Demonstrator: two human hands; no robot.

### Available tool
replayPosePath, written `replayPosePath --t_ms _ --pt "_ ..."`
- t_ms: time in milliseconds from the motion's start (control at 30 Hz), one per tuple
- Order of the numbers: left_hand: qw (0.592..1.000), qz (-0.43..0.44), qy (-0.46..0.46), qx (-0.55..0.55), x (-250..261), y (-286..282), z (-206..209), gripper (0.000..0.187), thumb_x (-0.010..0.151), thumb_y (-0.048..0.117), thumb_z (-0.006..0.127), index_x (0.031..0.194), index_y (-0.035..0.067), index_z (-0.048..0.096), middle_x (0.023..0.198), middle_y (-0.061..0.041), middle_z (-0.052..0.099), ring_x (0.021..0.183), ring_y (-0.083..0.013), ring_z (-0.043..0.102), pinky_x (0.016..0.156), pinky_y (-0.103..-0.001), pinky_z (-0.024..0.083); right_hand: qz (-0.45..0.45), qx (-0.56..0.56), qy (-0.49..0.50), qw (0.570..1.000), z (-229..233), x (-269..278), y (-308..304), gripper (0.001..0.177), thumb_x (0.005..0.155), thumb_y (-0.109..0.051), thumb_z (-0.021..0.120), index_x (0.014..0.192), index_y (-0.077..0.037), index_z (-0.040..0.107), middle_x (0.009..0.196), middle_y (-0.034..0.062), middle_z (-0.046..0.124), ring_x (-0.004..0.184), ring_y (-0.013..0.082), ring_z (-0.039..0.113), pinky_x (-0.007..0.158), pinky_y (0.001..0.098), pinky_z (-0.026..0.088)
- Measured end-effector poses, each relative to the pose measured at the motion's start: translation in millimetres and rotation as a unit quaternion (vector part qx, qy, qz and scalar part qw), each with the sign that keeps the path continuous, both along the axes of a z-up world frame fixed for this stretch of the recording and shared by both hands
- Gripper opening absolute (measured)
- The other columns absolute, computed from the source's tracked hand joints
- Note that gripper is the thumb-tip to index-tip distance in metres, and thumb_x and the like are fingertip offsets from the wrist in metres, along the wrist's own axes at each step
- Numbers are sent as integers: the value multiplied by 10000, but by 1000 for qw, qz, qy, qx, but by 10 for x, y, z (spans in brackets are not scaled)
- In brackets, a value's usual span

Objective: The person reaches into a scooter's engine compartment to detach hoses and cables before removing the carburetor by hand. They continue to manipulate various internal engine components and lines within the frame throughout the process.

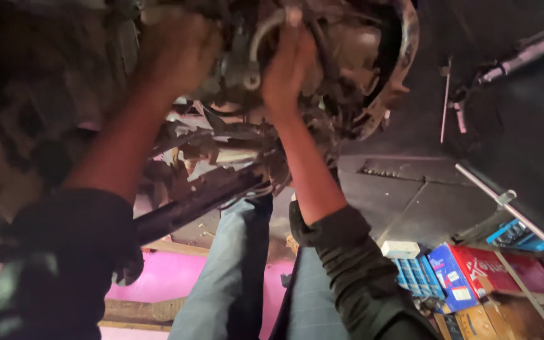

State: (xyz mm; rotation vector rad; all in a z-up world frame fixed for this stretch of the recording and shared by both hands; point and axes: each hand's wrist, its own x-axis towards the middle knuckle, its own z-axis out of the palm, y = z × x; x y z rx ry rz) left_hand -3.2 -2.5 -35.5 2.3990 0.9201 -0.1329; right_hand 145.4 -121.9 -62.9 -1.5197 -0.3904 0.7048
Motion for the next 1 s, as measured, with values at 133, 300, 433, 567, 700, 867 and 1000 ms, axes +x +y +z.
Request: replayPosePath --t_ms 133,300,433,567,700,867,1000 --pt "998 22 35 -46 -40 -59 -154 385 1075 305 599 834 18 685 809 -270 653 782 -477 648 698 -585 498 33 56 -23 998 -134 -19 -96 502 1163 -439 425 842 -80 286 769 -33 221 718 105 198 644 377 191" --pt "998 31 37 -35 -60 -73 -254 385 1060 348 638 857 24 681 816 -255 654 774 -466 649 681 -578 497 90 81 -64 991 -153 -1 -213 514 1164 -464 379 826 -98 252 784 -9 145 711 117 128 676 391 146" --pt "999 3 10 32 -102 -90 -311 367 1019 360 676 857 30 670 805 -225 642 775 -444 644 699 -560 503 87 34 -104 990 -132 41 -166 510 1175 -437 404 816 -91 296 771 -8 159 700 116 139 667 407 144" --pt "999 16 2 35 -46 -106 -252 344 1005 345 670 872 27 674 818 -229 641 757 -443 642 665 -552 502 66 1 -10 998 -343 73 -153 541 1192 -416 439 792 -94 271 686 -45 222 645 83 174 659 363 145" --pt "998 55 29 -13 130 -53 -9 434 1064 347 638 778 23 677 753 -253 630 701 -457 634 655 -564 501 21 24 114 993 -237 135 68 443 1142 -350 497 840 -56 361 766 -36 338 717 109 277 684 346 250" --pt "998 51 27 -10 138 -31 7 446 1067 337 630 749 30 689 730 -244 644 698 -455 640 691 -566 512 -1 -26 180 983 -106 138 96 441 1137 -340 477 818 -43 407 755 -35 359 705 113 304 654 365 270" --pt "999 34 20 -21 -25 -89 -268 311 961 314 658 854 23 686 796 -237 667 748 -449 656 678 -554 516 74 7 -43 996 -134 26 -73 586 1164 -489 423 771 -103 224 678 -30 188 629 96 146 648 380 144"
